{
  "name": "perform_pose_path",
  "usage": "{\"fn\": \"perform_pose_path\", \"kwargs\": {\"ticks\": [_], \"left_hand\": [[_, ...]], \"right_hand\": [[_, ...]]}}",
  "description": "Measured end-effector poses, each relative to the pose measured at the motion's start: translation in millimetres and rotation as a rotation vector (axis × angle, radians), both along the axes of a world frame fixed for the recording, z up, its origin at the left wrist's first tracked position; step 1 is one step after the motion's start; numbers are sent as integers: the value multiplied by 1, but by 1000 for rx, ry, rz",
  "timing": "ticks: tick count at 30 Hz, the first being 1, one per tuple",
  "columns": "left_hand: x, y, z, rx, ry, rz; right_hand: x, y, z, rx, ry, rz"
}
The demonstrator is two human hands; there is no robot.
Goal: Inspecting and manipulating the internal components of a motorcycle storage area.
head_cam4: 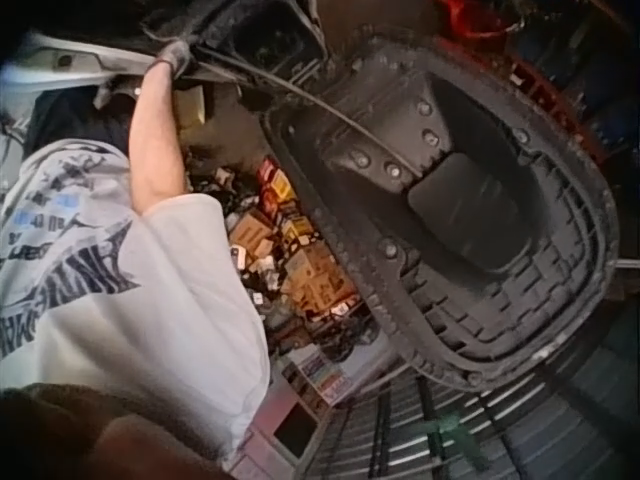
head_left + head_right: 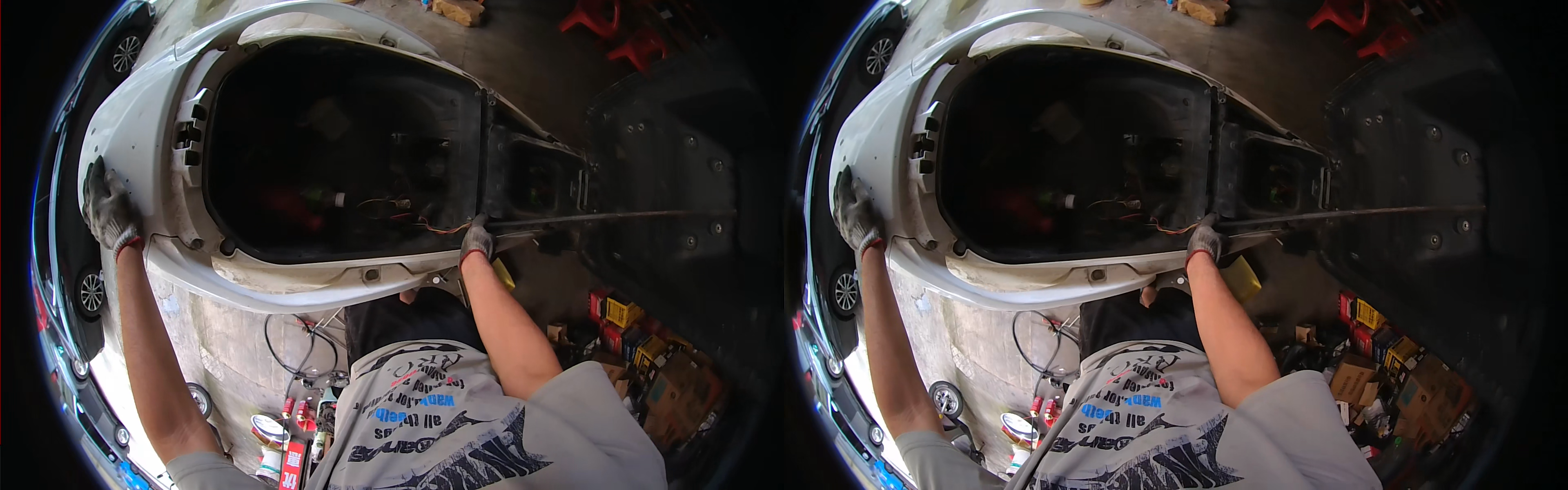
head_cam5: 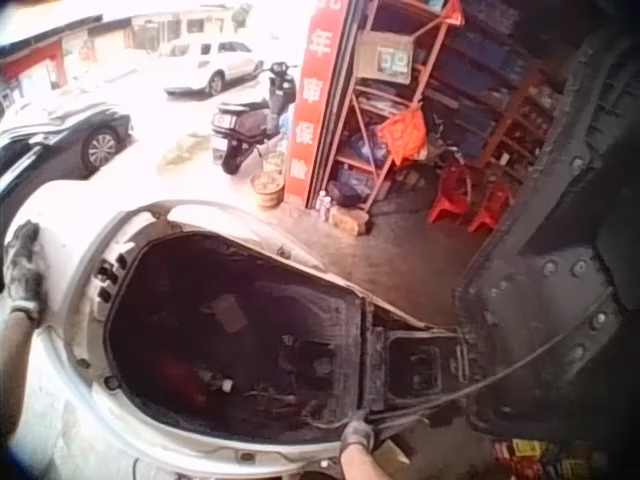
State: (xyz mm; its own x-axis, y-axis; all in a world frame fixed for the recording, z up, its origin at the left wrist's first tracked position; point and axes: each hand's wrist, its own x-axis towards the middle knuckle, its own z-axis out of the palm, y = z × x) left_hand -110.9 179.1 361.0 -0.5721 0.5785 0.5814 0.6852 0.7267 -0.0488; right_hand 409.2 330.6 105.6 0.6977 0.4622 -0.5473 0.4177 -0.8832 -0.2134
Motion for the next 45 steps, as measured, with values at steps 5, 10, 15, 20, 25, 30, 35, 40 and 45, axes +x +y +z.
{"fn": "perform_pose_path", "kwargs": {"ticks": [5, 10, 15, 20, 25, 30, 35, 40, 45], "left_hand": [[2, 6, 4, -9, 10, -15], [2, 4, 5, -19, 18, -23], [5, 1, 4, 24, -25, -33], [9, 11, 5, 38, -36, -41], [9, 7, 3, 62, -73, -83], [11, 6, 4, 86, -141, -74], [17, 15, 8, 100, -166, -66], [15, 11, 6, 54, -112, -58], [14, 14, 7, 53, -105, -45]], "right_hand": [[5, 0, -5, -17, -36, 37], [2, 5, -7, -97, 28, 63], [-14, 6, -7, -95, 5, 40], [1, 8, -34, -34, -113, -52], [7, 7, -61, -29, -98, -83], [8, 3, -71, 53, -198, -124], [21, 5, -92, 27, -178, -149], [5, 5, -71, 38, -205, -156], [8, 4, -69, -1, -226, -39]]}}
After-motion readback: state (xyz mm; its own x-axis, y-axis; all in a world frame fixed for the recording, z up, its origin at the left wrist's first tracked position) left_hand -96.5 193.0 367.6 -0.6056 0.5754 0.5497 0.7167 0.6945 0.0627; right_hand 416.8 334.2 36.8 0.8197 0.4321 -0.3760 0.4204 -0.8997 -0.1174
